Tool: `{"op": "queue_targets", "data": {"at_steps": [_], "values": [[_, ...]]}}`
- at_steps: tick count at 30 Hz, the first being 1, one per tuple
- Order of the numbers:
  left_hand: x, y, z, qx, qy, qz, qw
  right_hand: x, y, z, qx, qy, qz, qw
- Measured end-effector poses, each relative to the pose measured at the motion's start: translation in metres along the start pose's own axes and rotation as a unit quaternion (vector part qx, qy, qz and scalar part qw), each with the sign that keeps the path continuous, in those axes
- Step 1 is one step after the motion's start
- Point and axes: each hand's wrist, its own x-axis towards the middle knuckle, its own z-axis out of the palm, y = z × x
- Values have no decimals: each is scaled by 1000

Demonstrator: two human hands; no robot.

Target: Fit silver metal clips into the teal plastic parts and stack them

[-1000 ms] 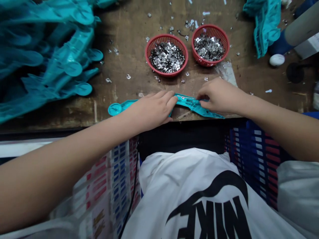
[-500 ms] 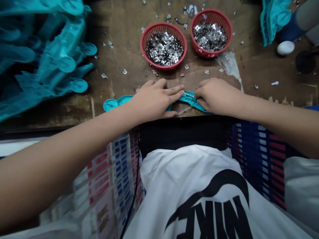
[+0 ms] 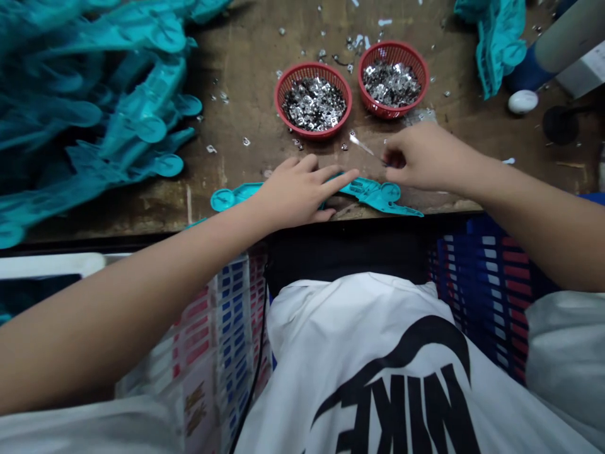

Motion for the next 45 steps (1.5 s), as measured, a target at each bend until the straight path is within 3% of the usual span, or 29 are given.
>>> {"op": "queue_targets", "data": {"at_steps": [3, 7, 11, 20, 29, 34, 40, 45], "values": [[2, -2, 3, 12, 0, 17, 1000, 4, -4, -3, 99, 38, 14, 994], [5, -7, 6, 4, 8, 19, 1000, 9, -15, 14, 151, 47, 6, 987], [5, -9, 9, -5, 16, 19, 1000, 9, -19, 24, 110, 30, -9, 993], [8, -12, 15, -37, 21, -4, 999, 5, -28, 20, 72, 33, -14, 997], [8, -12, 21, -56, 30, -18, 998, -4, -31, 25, 13, 8, -73, 997], [7, -10, 21, -56, 38, -42, 997, 1, -18, 11, -31, 35, -9, 999], [6, -10, 15, -38, 26, -10, 999, 15, 14, 6, -129, -55, 75, 987], [9, -6, 10, -47, 4, -28, 998, 14, -14, 9, -136, -57, -14, 989]]}}
